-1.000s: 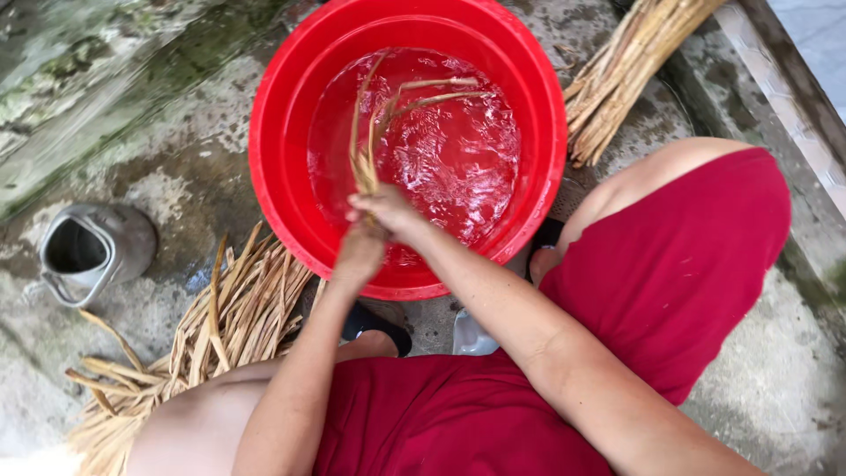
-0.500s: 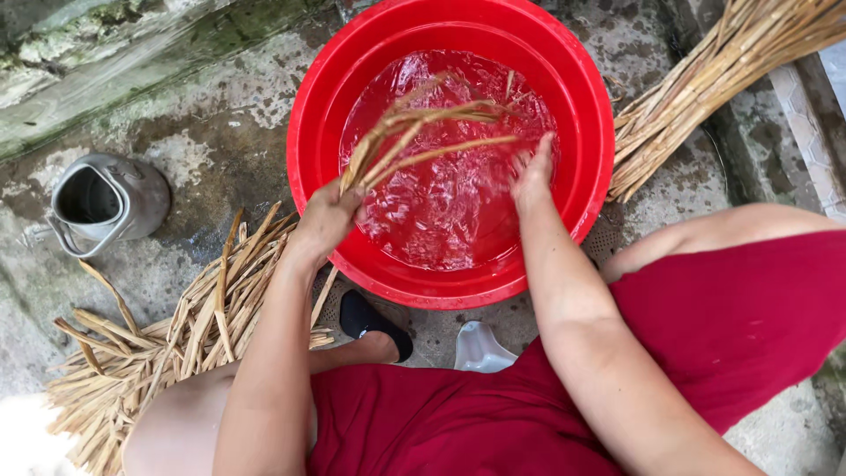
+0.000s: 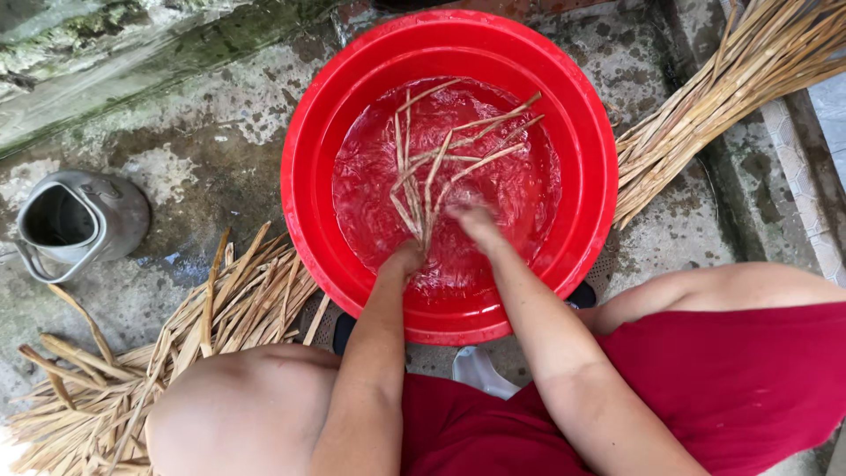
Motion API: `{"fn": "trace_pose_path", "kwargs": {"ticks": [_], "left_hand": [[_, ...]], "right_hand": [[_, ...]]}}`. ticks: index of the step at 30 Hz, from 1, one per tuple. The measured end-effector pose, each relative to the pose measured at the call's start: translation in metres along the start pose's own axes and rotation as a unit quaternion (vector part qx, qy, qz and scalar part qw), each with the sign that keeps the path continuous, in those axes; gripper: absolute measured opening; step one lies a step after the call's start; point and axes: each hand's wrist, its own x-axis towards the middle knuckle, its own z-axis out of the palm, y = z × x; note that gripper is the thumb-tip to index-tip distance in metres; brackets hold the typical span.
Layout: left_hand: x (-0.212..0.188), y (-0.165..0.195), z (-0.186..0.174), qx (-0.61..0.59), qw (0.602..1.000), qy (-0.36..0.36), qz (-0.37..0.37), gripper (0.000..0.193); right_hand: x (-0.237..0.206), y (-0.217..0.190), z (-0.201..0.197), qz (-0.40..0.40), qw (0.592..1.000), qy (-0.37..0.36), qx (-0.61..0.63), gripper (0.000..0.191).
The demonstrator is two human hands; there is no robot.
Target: The person repeatedly submerges bundles of dried sticks into a red basin of water, agitates them by hand, and sets them aside on the floor. The process is repeated for multiple bundles.
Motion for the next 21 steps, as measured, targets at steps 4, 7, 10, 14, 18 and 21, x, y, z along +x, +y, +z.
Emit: {"fn": "trace_pose_path", "kwargs": {"ticks": [4,7,10,14,18,21], "left_hand": [[0.007,0.012,-0.023,-0.076,0.992,0.098,0.003,0.028],[0.023,0.015,-0.025,-0.131,0.984,0.124,-0.010,0.028],[0.028,0.020,0.002,-0.162,0.986,0.047,-0.017,0.032],[0.008,0.025,0.053,0.027,0.973,-0.058,0.222,0.033],[-0.057,0.050,0.047,0.236,0.950,-0.038,0.203,0.038],[-0.129,0.080,0.011,0.241,0.952,-0.034,0.184,0.043]], "right_hand": [[0.013,0.008,-0.026,0.073,0.967,0.207,0.131,0.059],[0.009,0.005,0.001,0.068,0.975,0.171,0.123,0.075],[0.007,0.003,0.033,-0.072,0.985,-0.058,0.146,0.101],[0.014,0.015,0.026,0.057,0.991,-0.107,-0.063,0.076],[0.019,0.024,-0.003,0.190,0.931,-0.159,0.267,0.028],[0.024,0.014,-0.015,0.186,0.895,-0.087,0.396,0.020]]}}
